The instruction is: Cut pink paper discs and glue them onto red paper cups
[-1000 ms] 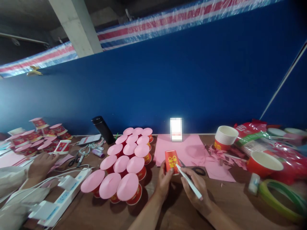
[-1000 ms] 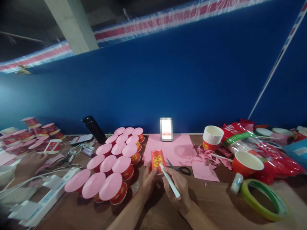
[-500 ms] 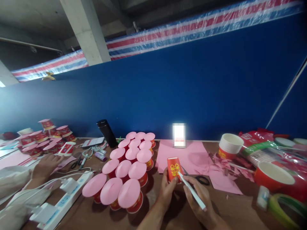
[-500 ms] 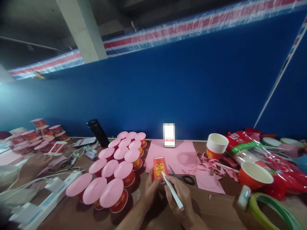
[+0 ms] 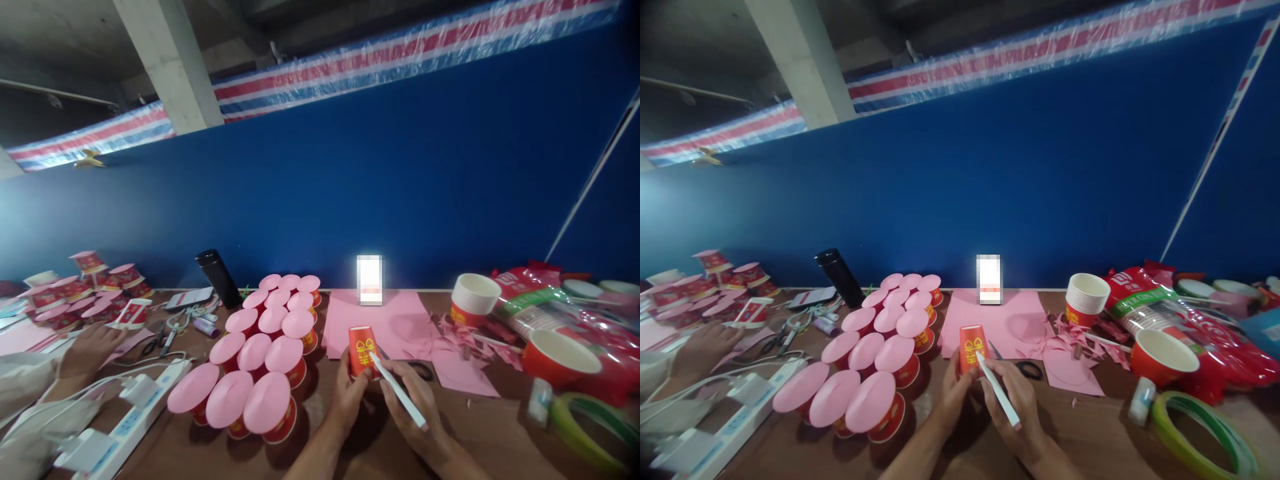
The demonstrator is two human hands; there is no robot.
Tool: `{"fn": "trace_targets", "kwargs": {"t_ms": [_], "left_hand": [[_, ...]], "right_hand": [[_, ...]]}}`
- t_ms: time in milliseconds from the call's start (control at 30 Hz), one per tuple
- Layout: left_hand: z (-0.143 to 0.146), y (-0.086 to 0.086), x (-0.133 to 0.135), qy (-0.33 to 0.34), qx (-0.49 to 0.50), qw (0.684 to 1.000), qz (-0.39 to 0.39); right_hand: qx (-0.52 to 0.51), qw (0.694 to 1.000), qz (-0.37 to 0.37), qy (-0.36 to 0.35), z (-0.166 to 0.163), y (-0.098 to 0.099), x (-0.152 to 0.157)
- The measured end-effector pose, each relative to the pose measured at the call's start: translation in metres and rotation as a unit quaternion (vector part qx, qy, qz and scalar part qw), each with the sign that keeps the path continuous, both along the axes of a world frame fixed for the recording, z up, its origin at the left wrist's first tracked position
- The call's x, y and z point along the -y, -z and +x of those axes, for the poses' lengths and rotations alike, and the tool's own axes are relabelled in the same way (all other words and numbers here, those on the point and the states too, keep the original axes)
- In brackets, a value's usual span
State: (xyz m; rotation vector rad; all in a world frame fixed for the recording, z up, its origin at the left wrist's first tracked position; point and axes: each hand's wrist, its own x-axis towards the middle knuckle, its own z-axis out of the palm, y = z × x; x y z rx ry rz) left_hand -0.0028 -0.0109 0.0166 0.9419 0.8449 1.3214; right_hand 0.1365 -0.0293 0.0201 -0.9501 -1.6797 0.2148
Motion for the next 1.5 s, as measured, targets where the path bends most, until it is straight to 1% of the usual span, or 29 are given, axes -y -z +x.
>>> {"fn": "trace_targets", "kwargs": {"t_ms": [100, 200, 400, 600, 867, 1000, 1100, 1300, 1500], "left_hand": [[0.0, 0.0, 0.0, -0.006, -0.011, 1.0, -0.022], [0.0, -0.002, 0.001, 0.003, -0.023, 0.999, -0.028], [0.002, 0.003, 0.0, 0.02, -0.03, 0.999, -0.008], [0.002, 0.008, -0.002, 0.001, -0.071, 0.997, 0.01], [0.002, 0.015, -0.004, -0.003, -0.104, 0.994, 0.028], [0.002, 0.015, -0.004, 0.001, -0.107, 0.994, 0.03], [0.003, 0.013, -0.004, -0.008, -0.113, 0.993, 0.027], [0.002, 0.01, -0.002, -0.013, -0.123, 0.992, 0.025], [0.002, 0.011, -0.003, -0.007, -0.122, 0.992, 0.033]], "right_hand": [[-0.003, 1.0, 0.001, -0.015, -0.001, 0.001, -0.002], [-0.004, 1.0, -0.012, -0.027, -0.001, 0.001, -0.002], [-0.002, 0.999, -0.013, -0.03, 0.0, -0.001, 0.001], [0.002, 0.999, -0.01, -0.035, 0.0, -0.007, 0.0], [-0.002, 1.0, -0.002, -0.031, -0.002, -0.016, 0.002], [0.001, 1.0, 0.003, -0.03, -0.002, -0.016, 0.002], [0.003, 1.0, 0.009, -0.029, -0.002, -0.015, 0.001], [0.008, 0.999, -0.006, -0.03, -0.001, -0.008, -0.001], [0.01, 0.999, -0.012, -0.03, -0.001, -0.011, 0.001]]}}
